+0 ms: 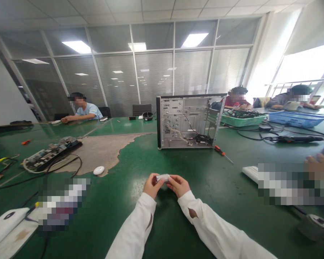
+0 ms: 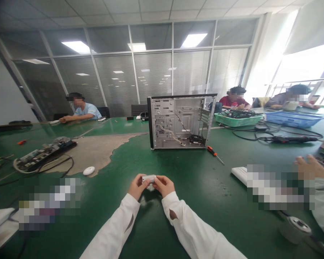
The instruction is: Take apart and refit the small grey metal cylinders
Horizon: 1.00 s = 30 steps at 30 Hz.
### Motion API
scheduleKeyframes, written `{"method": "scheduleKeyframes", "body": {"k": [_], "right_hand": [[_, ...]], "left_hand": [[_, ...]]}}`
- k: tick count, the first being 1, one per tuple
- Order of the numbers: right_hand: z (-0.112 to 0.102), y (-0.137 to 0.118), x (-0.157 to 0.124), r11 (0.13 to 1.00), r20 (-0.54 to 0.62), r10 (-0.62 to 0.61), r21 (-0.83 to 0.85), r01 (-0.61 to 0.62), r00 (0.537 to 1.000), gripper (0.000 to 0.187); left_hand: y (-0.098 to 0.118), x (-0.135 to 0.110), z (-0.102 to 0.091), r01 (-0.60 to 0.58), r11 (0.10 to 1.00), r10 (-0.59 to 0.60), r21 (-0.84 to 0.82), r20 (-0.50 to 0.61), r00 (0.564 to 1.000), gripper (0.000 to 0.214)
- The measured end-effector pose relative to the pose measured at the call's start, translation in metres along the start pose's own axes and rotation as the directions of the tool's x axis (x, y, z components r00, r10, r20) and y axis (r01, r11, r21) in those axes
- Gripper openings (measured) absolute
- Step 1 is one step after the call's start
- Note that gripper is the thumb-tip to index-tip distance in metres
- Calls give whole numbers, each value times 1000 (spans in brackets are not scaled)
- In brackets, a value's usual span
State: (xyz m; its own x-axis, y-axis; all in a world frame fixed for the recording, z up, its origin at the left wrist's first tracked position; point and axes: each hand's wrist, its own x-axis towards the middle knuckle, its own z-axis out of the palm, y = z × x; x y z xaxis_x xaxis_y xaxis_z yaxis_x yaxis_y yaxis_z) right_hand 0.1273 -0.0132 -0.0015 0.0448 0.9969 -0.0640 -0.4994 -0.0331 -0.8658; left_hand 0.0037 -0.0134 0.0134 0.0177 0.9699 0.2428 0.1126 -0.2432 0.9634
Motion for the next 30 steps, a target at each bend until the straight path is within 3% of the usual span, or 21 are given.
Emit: {"method": "scheduleKeyframes", "body": {"k": [5,10,17,22,25,30], "right_hand": [[-4,-6,4,996,-19,51,69,-50,999,32],[-6,-8,5,997,-4,57,55,-56,998,34],[-6,3,6,1000,34,-11,2,11,999,42],[-8,-6,1,985,93,-114,-120,125,989,38],[-7,-15,-7,917,180,-245,-274,288,953,32],[0,-22,-19,699,342,-364,-514,497,866,27]], "left_hand": [[-3,-2,1,-51,998,47,41,103,994,41],[-4,-1,2,-46,995,41,85,55,998,34],[5,-4,-3,-54,965,71,257,-54,996,24],[4,-4,-4,-153,906,149,396,41,988,25],[5,-5,-2,-249,858,206,449,143,968,24],[1,-5,-2,-333,785,257,523,215,942,26]]}}
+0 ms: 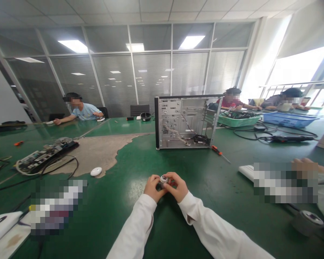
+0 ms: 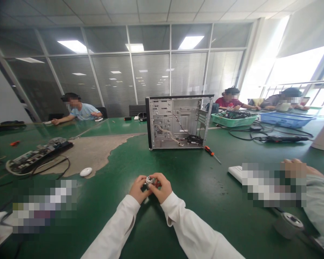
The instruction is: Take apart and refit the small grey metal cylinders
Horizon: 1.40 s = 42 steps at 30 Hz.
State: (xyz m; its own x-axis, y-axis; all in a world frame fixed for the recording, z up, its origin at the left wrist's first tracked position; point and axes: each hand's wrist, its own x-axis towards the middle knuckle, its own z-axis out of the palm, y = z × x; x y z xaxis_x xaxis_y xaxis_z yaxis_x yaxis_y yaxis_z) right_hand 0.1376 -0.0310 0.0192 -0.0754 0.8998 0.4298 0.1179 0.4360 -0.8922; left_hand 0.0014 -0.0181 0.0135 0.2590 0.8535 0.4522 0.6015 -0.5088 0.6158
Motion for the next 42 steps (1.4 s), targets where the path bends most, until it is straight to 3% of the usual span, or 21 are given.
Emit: {"method": "scheduleKeyframes", "body": {"k": [4,9,14,17,22,25,28,30,33,35,42], "right_hand": [[1,1,-1,987,62,-50,-151,59,997,29],[-3,23,3,947,152,7,-319,42,988,57],[-14,38,10,844,185,14,-529,88,983,54],[-19,41,14,845,140,36,-533,44,989,52],[-21,48,17,880,122,82,-474,-14,989,48],[-21,51,16,896,123,84,-444,-21,989,47],[-20,52,16,925,111,94,-377,-45,989,43],[-18,51,16,943,39,94,-325,-76,995,36],[-18,52,18,951,-138,88,-285,-124,987,19],[-21,54,21,946,-210,87,-289,-146,974,8],[-29,55,24,952,-253,110,-251,-175,961,29]], "left_hand": [[-8,-1,3,15,993,-20,114,40,999,27],[-8,-3,2,102,967,-137,232,142,980,43],[-6,-4,-1,103,962,-161,254,217,963,61],[-7,-1,-5,147,977,-180,157,221,959,56],[-10,3,-13,266,931,-217,-248,208,954,45],[-14,5,-11,300,863,-260,-406,152,954,39],[-26,9,-6,304,758,-386,-576,-21,922,23],[-35,11,-5,286,728,-497,-623,-193,846,20],[-47,12,-8,304,734,-593,-607,-356,722,18],[-51,11,-11,294,762,-571,-578,-383,726,16],[-44,6,-15,304,853,-480,-423,-410,776,21]]}}
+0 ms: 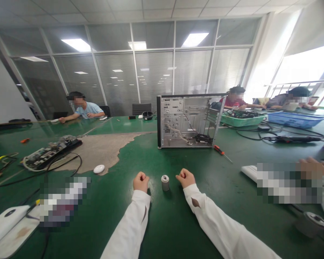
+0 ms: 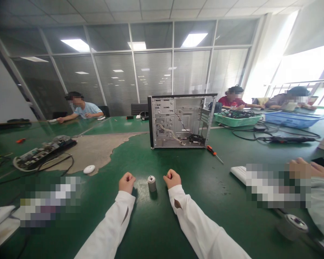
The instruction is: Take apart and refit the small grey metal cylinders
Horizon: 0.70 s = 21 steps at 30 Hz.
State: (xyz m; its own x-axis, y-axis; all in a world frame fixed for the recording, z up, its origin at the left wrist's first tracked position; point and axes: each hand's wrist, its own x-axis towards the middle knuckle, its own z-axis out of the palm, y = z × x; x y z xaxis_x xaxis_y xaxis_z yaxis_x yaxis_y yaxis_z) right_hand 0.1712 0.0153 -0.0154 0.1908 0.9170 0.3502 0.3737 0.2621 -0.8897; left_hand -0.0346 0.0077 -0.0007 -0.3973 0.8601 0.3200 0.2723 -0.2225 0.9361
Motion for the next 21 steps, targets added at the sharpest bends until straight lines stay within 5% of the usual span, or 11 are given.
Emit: {"method": "scheduleKeyframes", "body": {"k": [5,8,10,15,21], "right_hand": [[2,-5,-2,999,-20,-17,37,17,1000,26],[3,-14,-7,989,62,-54,139,45,997,12],[3,-24,-12,980,117,-117,172,96,986,13],[3,-50,-28,953,181,-303,77,293,936,18],[8,-63,-26,951,191,-291,-50,305,937,14]], "left_hand": [[9,-3,2,31,992,-5,-121,210,978,11],[19,-11,7,59,989,12,-138,468,884,38],[23,-17,9,-26,998,51,-52,575,817,51],[22,-25,13,-233,968,132,89,611,781,38],[19,-23,15,-308,945,176,113,616,767,31]]}}
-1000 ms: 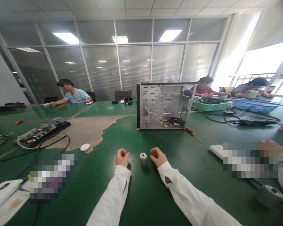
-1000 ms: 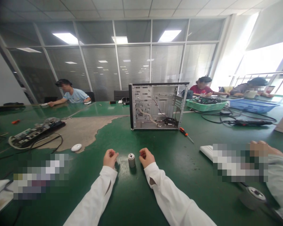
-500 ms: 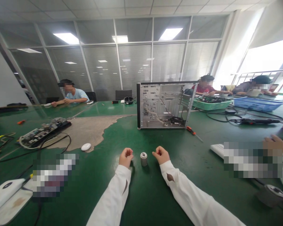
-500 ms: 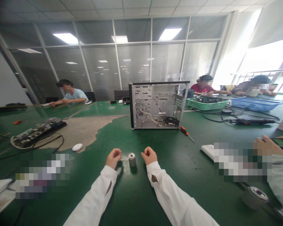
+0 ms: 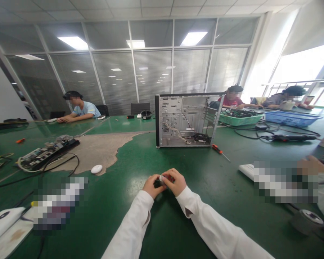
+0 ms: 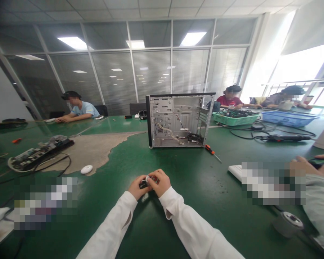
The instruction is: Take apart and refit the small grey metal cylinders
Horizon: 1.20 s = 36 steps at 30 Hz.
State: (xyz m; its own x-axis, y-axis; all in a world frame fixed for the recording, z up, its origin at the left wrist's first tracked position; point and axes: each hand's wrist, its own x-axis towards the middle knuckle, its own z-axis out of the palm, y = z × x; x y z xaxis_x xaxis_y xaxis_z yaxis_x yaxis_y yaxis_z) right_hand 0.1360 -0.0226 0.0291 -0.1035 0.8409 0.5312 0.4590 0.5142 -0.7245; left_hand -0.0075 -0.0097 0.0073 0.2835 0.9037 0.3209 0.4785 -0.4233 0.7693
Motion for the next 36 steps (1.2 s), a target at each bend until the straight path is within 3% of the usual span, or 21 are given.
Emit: {"method": "scheduleKeyframes", "body": {"k": [8,12,16,19,22,25,28,31,33,36], "right_hand": [[-3,-4,7,997,32,-35,-64,37,999,8],[-7,-7,7,995,-37,-92,-34,91,995,10],[-14,10,6,996,-81,-75,-46,71,994,13],[-16,33,3,988,46,-49,-144,55,998,11],[-15,50,-1,967,241,-51,-230,108,969,8],[-15,57,-1,965,318,-49,-228,127,947,14],[-24,68,4,973,198,88,-226,-42,976,29],[-40,86,11,932,3,240,-282,-230,971,25],[-48,97,14,910,-47,268,-316,-269,962,22],[-52,105,14,901,-33,260,-352,-255,965,19]], "left_hand": [[0,0,0,-35,998,34,50,8,999,33],[1,0,-1,-7,999,7,37,4,1000,33],[1,-1,-1,45,999,-45,0,-54,998,33],[-2,0,0,86,996,-86,-10,-101,991,34],[-6,2,1,116,993,-119,-28,-139,983,34],[-7,3,1,122,992,-126,-37,-142,982,34],[-5,3,1,136,990,-138,-26,-130,982,34],[-1,2,0,150,989,-151,-20,-132,980,35],[1,1,-1,154,987,-158,-34,-139,978,34],[3,0,-1,164,984,-172,-65,-148,974,33]]}}
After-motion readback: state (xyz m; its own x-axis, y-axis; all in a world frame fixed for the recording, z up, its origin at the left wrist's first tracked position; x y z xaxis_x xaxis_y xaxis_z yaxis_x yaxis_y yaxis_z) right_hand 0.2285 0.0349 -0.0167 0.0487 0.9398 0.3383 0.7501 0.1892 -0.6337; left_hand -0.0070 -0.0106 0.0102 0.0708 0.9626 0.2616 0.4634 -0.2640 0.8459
